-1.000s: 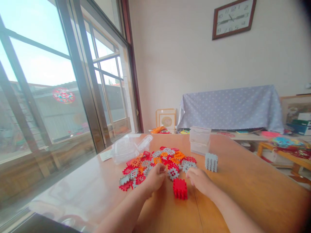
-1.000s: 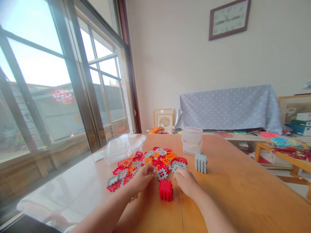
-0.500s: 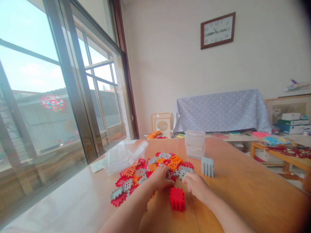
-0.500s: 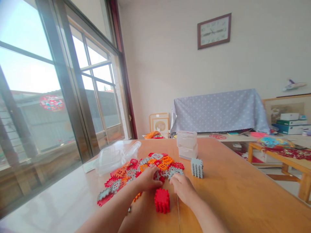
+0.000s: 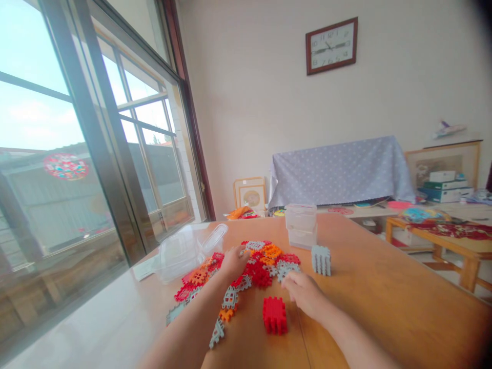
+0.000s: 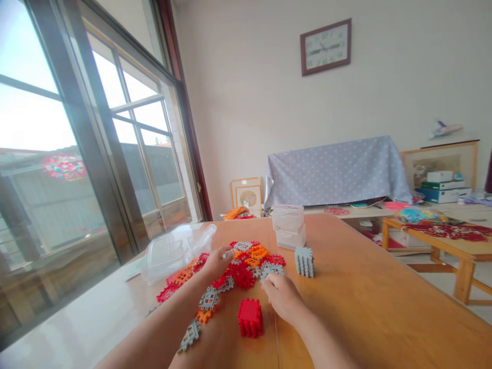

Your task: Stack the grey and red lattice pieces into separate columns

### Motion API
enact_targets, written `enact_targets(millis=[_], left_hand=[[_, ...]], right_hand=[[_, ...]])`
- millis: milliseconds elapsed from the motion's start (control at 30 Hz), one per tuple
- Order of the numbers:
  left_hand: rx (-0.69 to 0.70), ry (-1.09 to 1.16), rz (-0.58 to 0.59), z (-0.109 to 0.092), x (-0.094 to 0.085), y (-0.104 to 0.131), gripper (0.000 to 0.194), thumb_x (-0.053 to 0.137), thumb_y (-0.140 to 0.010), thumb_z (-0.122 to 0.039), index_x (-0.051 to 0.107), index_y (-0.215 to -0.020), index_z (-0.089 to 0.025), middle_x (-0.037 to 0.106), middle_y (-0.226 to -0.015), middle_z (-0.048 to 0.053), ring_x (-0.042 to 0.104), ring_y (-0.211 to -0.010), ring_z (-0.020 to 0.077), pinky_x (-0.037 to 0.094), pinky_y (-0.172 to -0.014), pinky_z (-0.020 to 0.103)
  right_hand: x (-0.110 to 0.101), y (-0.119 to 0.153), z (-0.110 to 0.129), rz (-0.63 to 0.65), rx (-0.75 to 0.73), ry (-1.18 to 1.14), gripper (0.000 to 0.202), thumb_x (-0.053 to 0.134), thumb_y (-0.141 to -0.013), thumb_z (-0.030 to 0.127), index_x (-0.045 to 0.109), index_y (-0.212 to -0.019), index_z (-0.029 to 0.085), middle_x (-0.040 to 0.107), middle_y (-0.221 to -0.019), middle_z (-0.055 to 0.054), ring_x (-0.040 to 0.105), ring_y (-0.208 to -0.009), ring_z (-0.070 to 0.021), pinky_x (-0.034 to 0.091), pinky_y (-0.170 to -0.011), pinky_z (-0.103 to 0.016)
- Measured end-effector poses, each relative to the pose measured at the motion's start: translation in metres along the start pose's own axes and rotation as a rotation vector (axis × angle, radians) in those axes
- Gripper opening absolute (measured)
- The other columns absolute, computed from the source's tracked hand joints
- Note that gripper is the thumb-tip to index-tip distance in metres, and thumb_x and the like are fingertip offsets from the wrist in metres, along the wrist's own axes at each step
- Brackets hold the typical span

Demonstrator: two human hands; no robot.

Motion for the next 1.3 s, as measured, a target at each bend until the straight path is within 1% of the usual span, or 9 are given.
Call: enact_targets(millis=[167, 300, 367, 500, 700, 900, 1067, 1200, 1300], left_hand=[[0.09, -0.004, 0.093, -0.005, 0.001, 0.019, 0.049, 0.061, -0.086, -0.045, 0.062, -0.13, -0.022, 0.065, -0.132, 0.01, 0.056, -0.125, 0.0281, 0.04, -0.107, 0.039], [0.218, -0.006, 0.266, -0.019, 0.013, 0.045, 0.074, 0.081, -0.062, -0.057, 0.064, -0.129, -0.03, 0.065, -0.133, 0.006, 0.056, -0.124, 0.0309, 0.041, -0.107, 0.038], [0.249, -0.008, 0.297, -0.024, 0.018, 0.052, 0.064, 0.083, -0.06, -0.053, 0.069, -0.119, -0.03, 0.068, -0.126, 0.005, 0.059, -0.119, 0.0313, 0.042, -0.105, 0.039], [0.163, 0.035, 0.182, -0.019, 0.015, 0.046, 0.027, 0.06, -0.086, -0.037, 0.071, -0.108, -0.027, 0.074, -0.109, 0.005, 0.066, -0.104, 0.0251, 0.047, -0.096, 0.035], [0.002, 0.112, -0.056, 0.012, -0.03, 0.056, 0.047, 0.044, -0.097, -0.04, 0.053, -0.138, -0.019, 0.059, -0.14, 0.011, 0.053, -0.13, 0.0241, 0.038, -0.111, 0.036], [-0.086, 0.031, -0.088, 0.063, -0.093, 0.136, 0.076, 0.061, -0.082, -0.065, 0.045, -0.147, -0.029, 0.046, -0.153, 0.008, 0.038, -0.143, 0.0291, 0.028, -0.118, 0.044], [-0.268, -0.122, 0.196, 0.099, -0.089, 0.187, 0.125, 0.079, -0.051, -0.075, 0.025, -0.157, -0.035, 0.019, -0.166, 0.007, 0.0, -0.153, 0.0406, 0.005, -0.119, 0.064], [-0.245, -0.1, 0.254, 0.085, -0.075, 0.182, 0.126, 0.078, -0.05, -0.076, 0.024, -0.157, -0.036, 0.015, -0.167, 0.007, 0.002, -0.153, 0.0418, 0.004, -0.119, 0.064], [-0.218, -0.069, 0.215, 0.069, -0.066, 0.166, 0.115, 0.078, -0.054, -0.072, 0.034, -0.154, -0.037, 0.027, -0.164, 0.007, 0.016, -0.151, 0.0409, 0.014, -0.12, 0.059]], right_hand=[[-0.002, 0.002, 0.003, -0.003, -0.012, 0.016, 0.027, 0.044, -0.091, 0.032, 0.063, -0.075, 0.021, 0.057, -0.053, 0.004, 0.052, -0.051, -0.0118, 0.032, -0.05, -0.022], [0.001, 0.002, 0.002, 0.011, -0.008, 0.023, 0.028, 0.044, -0.091, 0.036, 0.063, -0.076, 0.021, 0.057, -0.053, 0.004, 0.052, -0.052, -0.0127, 0.032, -0.05, -0.023], [0.002, 0.001, 0.0, 0.018, 0.004, 0.021, 0.029, 0.045, -0.091, 0.038, 0.061, -0.074, 0.021, 0.057, -0.053, 0.004, 0.052, -0.051, -0.0128, 0.031, -0.05, -0.024], [0.004, 0.0, -0.002, 0.034, 0.036, 0.007, 0.027, 0.048, -0.089, 0.038, 0.058, -0.071, 0.022, 0.056, -0.051, 0.005, 0.052, -0.052, -0.0132, 0.032, -0.051, -0.024], [0.005, 0.0, -0.004, 0.045, 0.02, 0.019, 0.028, 0.047, -0.09, 0.039, 0.06, -0.073, 0.021, 0.056, -0.053, 0.004, 0.052, -0.054, -0.0135, 0.033, -0.052, -0.024], [0.008, 0.0, -0.011, 0.053, 0.004, 0.045, 0.033, 0.046, -0.091, 0.044, 0.058, -0.071, 0.021, 0.055, -0.054, 0.004, 0.049, -0.053, -0.0128, 0.031, -0.052, -0.024], [0.01, 0.003, -0.008, 0.059, -0.005, 0.018, 0.034, 0.046, -0.091, 0.048, 0.056, -0.071, 0.022, 0.052, -0.054, 0.004, 0.048, -0.052, -0.0133, 0.03, -0.05, -0.025], [0.014, 0.0, -0.018, 0.079, 0.079, 0.006, 0.035, 0.046, -0.088, 0.05, 0.056, -0.071, 0.022, 0.049, -0.051, 0.005, 0.044, -0.048, -0.013, 0.03, -0.048, -0.026], [0.017, -0.002, -0.023, 0.093, 0.104, -0.031, 0.032, 0.047, -0.087, 0.05, 0.056, -0.074, 0.023, 0.049, -0.051, 0.006, 0.042, -0.045, -0.0125, 0.029, -0.046, -0.025]])
Point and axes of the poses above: each hand's wrist, its own y-axis away from the middle knuckle, its own x-axis out of the palm, z = x × y, the point moved 9 cm from there along -y, towards the middle knuckle
